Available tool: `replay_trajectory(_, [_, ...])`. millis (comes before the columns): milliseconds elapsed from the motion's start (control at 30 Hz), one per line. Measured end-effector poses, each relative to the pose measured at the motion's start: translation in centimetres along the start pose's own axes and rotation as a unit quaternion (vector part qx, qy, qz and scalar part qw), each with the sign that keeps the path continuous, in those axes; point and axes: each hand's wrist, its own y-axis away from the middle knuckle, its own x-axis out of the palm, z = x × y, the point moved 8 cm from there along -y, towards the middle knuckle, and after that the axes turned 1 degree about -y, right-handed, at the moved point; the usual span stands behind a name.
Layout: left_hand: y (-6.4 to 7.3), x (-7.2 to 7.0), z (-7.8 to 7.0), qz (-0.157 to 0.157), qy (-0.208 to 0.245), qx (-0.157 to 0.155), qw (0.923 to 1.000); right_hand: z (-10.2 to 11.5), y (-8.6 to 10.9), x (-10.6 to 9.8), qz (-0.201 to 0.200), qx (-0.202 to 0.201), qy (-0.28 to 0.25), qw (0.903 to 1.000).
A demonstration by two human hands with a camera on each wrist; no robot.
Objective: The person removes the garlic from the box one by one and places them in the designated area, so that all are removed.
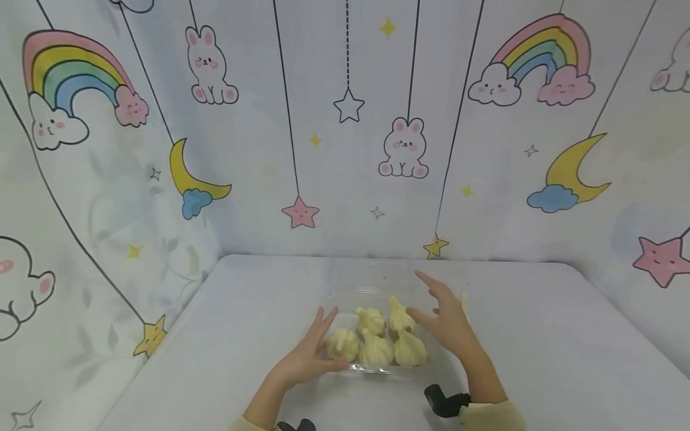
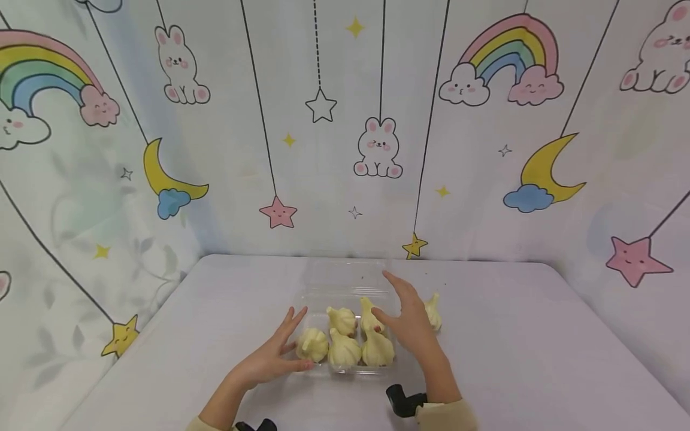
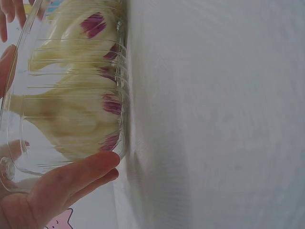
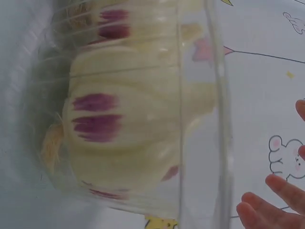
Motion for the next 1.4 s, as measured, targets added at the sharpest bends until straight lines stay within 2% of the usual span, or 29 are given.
replay_trajectory(167, [0.2, 0.0, -0.1, -0.002, 0.000, -0.002, 1.0000, 0.3, 0.0, 1.0, 0.019, -0.008, -0.013, 0.9997])
replay_trajectory(367, [0.0, 0.0, 0.1, -0.002, -0.002, 0.001, 1.0000, 0.7, -0.1, 1.5, 0.021, -0.010, -0.012, 0.9997])
replay_trajectory(633, [-0.2, 0.2, 0.1, 0.002, -0.003, 0.006, 1.0000, 1.6, -0.3, 3.7, 0.038, -0.046, -0.014, 0.9981])
replay_trajectory(900, [-0.2, 0.1, -0.3, 0.003, 0.004, 0.004, 1.0000, 2.0, -0.6, 5.2, 0.055, -0.052, -0.027, 0.9968])
replay_trajectory(1167, [-0.2, -0.1, 0.0, -0.003, -0.002, 0.001, 1.0000, 2.5, -1.5, 5.9, 0.067, -0.075, -0.025, 0.9946])
replay_trajectory(1400, [-0.1, -0.1, 0.2, -0.003, 0.000, -0.003, 1.0000, 3.1, -1.9, 7.1, 0.094, -0.099, -0.004, 0.9906])
